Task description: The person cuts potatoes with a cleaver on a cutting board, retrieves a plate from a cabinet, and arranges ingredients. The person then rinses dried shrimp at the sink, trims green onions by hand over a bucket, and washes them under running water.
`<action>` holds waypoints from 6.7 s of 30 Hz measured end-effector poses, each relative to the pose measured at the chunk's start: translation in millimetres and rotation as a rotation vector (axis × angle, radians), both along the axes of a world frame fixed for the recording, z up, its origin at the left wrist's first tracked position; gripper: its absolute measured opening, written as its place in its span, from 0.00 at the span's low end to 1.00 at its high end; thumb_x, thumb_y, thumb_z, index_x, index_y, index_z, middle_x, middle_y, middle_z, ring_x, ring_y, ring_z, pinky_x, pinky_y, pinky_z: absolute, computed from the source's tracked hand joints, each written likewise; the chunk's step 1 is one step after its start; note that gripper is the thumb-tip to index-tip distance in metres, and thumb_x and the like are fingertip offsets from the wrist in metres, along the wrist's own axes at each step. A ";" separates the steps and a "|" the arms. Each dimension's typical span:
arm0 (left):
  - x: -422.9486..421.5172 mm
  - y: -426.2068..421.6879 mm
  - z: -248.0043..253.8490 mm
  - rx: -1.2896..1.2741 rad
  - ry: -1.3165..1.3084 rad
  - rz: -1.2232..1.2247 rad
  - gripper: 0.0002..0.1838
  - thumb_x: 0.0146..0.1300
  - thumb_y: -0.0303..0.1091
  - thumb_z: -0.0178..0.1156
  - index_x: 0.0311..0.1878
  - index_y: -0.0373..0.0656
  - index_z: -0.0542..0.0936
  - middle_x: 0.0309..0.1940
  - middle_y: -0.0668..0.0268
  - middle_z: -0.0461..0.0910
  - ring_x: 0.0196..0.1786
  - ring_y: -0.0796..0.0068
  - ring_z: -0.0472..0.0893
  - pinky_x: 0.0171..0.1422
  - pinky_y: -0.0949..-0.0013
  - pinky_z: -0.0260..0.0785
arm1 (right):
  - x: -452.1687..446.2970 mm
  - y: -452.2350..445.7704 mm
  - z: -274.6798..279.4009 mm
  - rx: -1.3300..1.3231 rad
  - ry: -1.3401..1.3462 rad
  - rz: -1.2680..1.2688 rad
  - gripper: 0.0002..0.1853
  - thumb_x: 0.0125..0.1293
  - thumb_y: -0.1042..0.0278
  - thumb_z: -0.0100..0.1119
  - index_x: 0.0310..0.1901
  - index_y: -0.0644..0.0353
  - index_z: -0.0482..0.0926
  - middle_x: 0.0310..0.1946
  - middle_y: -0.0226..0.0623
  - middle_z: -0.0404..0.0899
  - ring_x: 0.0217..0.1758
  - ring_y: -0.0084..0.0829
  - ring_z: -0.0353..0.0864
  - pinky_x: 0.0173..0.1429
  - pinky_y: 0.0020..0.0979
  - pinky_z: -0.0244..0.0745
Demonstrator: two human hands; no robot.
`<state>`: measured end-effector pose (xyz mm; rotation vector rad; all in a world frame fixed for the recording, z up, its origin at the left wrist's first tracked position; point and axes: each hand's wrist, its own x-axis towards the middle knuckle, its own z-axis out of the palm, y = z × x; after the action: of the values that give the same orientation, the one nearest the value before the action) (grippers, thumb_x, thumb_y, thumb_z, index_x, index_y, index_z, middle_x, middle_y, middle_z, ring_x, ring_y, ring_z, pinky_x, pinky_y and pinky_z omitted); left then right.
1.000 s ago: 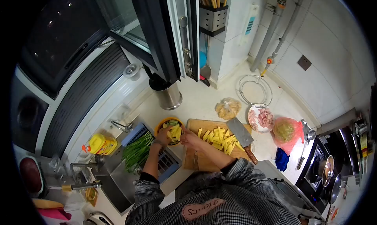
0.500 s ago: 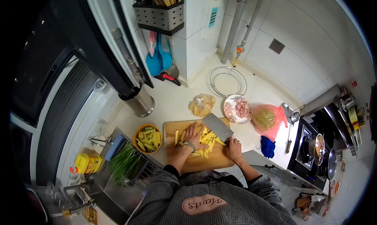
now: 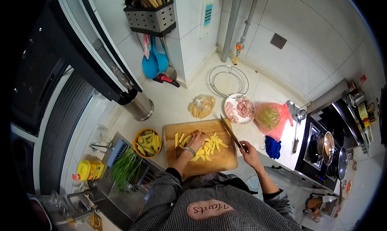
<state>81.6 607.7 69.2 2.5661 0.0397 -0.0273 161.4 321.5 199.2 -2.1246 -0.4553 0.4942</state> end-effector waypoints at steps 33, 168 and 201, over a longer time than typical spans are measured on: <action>-32.6 -4.7 8.3 0.324 -0.021 0.591 0.33 0.59 0.54 0.57 0.62 0.46 0.65 0.56 0.55 0.62 0.57 0.49 0.63 0.62 0.46 0.54 | -22.2 -2.1 -35.2 0.144 0.330 -0.076 0.17 0.59 0.70 0.55 0.51 0.58 0.74 0.26 0.29 0.73 0.22 0.18 0.67 0.22 0.23 0.63; -87.7 9.8 31.4 -1.064 -0.255 0.640 0.19 0.63 0.28 0.60 0.55 0.30 0.74 0.42 0.63 0.81 0.42 0.79 0.78 0.48 0.76 0.71 | -29.9 9.3 -32.1 0.080 -0.006 -0.070 0.20 0.55 0.74 0.56 0.52 0.60 0.75 0.26 0.32 0.76 0.27 0.21 0.70 0.33 0.24 0.68; -96.2 54.3 48.4 0.014 -0.313 0.537 0.16 0.60 0.31 0.57 0.51 0.38 0.74 0.48 0.56 0.73 0.52 0.56 0.72 0.60 0.59 0.65 | -37.3 -5.2 -37.0 0.247 0.200 -0.191 0.18 0.61 0.73 0.56 0.54 0.62 0.74 0.21 0.25 0.70 0.17 0.15 0.63 0.19 0.20 0.57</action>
<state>-14.6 662.0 117.6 2.4608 0.6037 0.5749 124.1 316.3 162.2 -1.8374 -0.1864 0.5065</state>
